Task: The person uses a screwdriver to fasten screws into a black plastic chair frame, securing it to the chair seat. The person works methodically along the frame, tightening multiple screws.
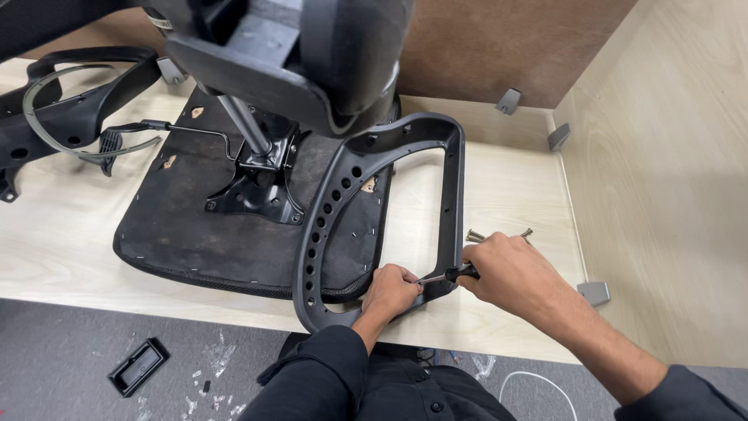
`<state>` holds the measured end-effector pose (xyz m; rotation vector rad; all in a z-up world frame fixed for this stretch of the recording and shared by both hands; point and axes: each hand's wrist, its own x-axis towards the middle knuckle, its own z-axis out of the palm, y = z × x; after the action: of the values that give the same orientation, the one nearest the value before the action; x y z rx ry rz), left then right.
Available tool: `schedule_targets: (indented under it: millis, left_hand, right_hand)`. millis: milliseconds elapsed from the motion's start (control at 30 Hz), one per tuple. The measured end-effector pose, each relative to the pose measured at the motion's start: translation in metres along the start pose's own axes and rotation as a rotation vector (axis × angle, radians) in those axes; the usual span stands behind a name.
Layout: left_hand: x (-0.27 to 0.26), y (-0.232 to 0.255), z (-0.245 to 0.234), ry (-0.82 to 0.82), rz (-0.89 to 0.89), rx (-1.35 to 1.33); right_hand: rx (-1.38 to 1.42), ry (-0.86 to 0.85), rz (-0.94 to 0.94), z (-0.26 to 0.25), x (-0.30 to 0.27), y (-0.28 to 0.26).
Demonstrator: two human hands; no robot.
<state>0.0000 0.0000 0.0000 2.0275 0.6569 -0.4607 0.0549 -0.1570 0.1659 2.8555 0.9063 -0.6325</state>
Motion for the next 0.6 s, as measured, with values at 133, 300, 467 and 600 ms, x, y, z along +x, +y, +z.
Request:
schedule_targets:
  millis: [133,300,467,600]
  left_hand:
    - [-0.011,0.011,-0.006,0.003,-0.045,0.007]
    - [-0.017,0.016,-0.01,0.0,-0.069,0.007]
    - [-0.011,0.007,-0.007,-0.017,0.015,0.017]
    - [-0.005,0.002,-0.004,-0.03,0.033,0.004]
  right_hand:
    - [-0.02,-0.05,0.033,-0.001,0.001,-0.001]
    - [-0.046,0.189,-0.329,0.004,-0.005,0.009]
    - [-0.329,0.041,-0.413,0.006,-0.007,0.011]
    - [-0.177,0.031,-0.319,0.003,-0.002,0.006]
